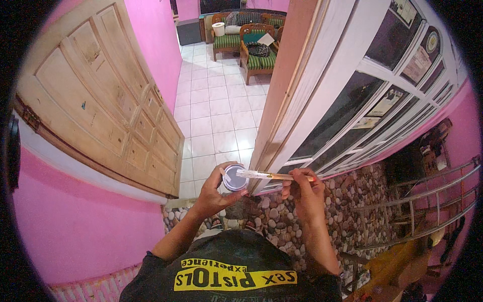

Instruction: The person paints the white wooden slats and frame above a door using a paintbrush, repeatedly dipping the brush into a small container of white paint.

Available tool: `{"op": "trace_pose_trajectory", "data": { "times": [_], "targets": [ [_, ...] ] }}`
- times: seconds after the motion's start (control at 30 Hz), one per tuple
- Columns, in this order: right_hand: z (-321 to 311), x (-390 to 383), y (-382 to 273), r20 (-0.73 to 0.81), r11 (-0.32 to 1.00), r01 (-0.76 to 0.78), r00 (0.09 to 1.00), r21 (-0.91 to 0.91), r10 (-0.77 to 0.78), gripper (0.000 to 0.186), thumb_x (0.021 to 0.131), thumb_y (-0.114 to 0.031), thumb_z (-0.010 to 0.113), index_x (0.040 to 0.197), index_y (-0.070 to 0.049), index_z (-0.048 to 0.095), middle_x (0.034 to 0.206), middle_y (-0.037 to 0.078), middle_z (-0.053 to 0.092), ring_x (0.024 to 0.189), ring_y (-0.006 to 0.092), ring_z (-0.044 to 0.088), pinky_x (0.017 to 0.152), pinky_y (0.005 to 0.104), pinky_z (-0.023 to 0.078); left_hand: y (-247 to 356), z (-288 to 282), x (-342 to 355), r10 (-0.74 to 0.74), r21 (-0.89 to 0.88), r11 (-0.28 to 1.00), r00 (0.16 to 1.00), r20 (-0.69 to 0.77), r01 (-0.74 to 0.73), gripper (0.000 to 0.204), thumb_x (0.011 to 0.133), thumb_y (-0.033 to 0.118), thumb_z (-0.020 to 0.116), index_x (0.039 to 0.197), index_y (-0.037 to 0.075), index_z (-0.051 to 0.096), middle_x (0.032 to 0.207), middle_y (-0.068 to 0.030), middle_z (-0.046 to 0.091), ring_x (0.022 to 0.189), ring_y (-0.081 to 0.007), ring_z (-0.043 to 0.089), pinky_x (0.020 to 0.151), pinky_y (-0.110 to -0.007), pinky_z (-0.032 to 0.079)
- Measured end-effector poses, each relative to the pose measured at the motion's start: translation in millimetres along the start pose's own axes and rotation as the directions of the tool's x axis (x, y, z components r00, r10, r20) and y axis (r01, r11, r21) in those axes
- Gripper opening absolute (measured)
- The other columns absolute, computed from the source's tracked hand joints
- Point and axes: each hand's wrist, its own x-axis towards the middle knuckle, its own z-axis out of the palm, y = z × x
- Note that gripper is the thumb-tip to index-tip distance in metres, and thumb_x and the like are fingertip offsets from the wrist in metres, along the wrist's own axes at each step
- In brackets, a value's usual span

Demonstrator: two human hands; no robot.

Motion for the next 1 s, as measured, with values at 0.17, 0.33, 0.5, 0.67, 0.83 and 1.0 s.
{"op": "trace_pose_trajectory", "data": {
  "times": [0.17,0.33,0.5,0.67,0.83,1.0],
  "targets": [
    [5.0,-0.3,9.2,-0.030,0.982,-0.094,0.994,0.161,0.100,0.019,0.102,-0.023,0.062,0.100,-0.004,0.064,0.078,0.009,0.069,0.060,0.0205,0.066,0.052,0.0348,0.056,1.5,-4.7,0.9,0.023,0.019,1.000,1.000,0.013,-0.023,0.070,0.080,0.017,0.087,0.138,0.001,0.051,0.129,-0.0128,0.061,0.122,-0.0229,0.059,0.107,-0.035,0.045],
    [14.8,-0.1,-23.7,0.046,0.969,0.069,0.996,0.238,-0.082,0.014,0.101,-0.018,0.062,0.098,-0.004,0.063,0.080,0.013,0.067,0.067,0.0259,0.066,0.059,0.0387,0.055,-9.9,-13.4,-2.0,0.073,0.074,0.995,0.997,-0.013,-0.072,0.074,0.081,0.031,0.088,0.137,0.000,0.051,0.129,-0.0160,0.061,0.123,-0.0256,0.059,0.106,-0.038,0.046],
    [31.8,-1.0,-112.9,0.081,0.870,0.424,0.887,0.250,-0.455,0.015,0.099,-0.015,0.062,0.093,-0.001,0.060,0.079,0.016,0.066,0.063,0.0272,0.065,0.054,0.0385,0.055,-7.3,-12.4,-0.9,0.121,0.080,0.990,0.993,-0.007,-0.120,0.074,0.081,0.028,0.088,0.138,0.001,0.050,0.124,-0.0121,0.064,0.117,-0.0209,0.062,0.100,-0.036,0.050],
    [76.5,6.0,-220.4,0.164,0.598,0.784,0.576,0.164,-0.801,0.020,0.100,-0.018,0.063,0.089,-0.003,0.054,0.077,0.007,0.055,0.065,0.0198,0.061,0.051,0.0343,0.054,-16.5,-23.1,-20.6,0.068,0.042,0.997,0.992,-0.106,-0.064,0.062,0.084,0.014,0.085,0.135,0.004,0.051,0.118,-0.0088,0.065,0.111,-0.0184,0.063,0.095,-0.033,0.052],
    [120.2,-12.1,-336.0,0.135,0.278,0.958,0.284,-0.065,-0.949,0.025,0.098,-0.025,0.070,0.103,-0.002,0.061,0.080,0.008,0.064,0.068,0.0168,0.062,0.063,0.0304,0.052,-16.2,-21.9,-26.4,0.097,0.015,0.995,0.990,-0.102,-0.096,0.062,0.084,0.012,0.085,0.135,0.004,0.050,0.117,-0.0080,0.064,0.107,-0.0162,0.064,0.088,-0.031,0.054],
    [167.7,-13.8,-430.7,0.257,-0.007,0.997,0.013,-0.080,-0.966,0.029,0.095,-0.019,0.073,0.111,0.003,0.064,0.093,0.015,0.073,0.079,0.0193,0.072,0.074,0.0309,0.059,-6.4,-30.2,-38.9,0.078,-0.073,0.994,0.990,-0.113,-0.087,0.060,0.085,0.010,0.084,0.135,0.004,0.051,0.117,-0.0074,0.064,0.105,-0.0156,0.063,0.087,-0.030,0.053]
  ]
}}
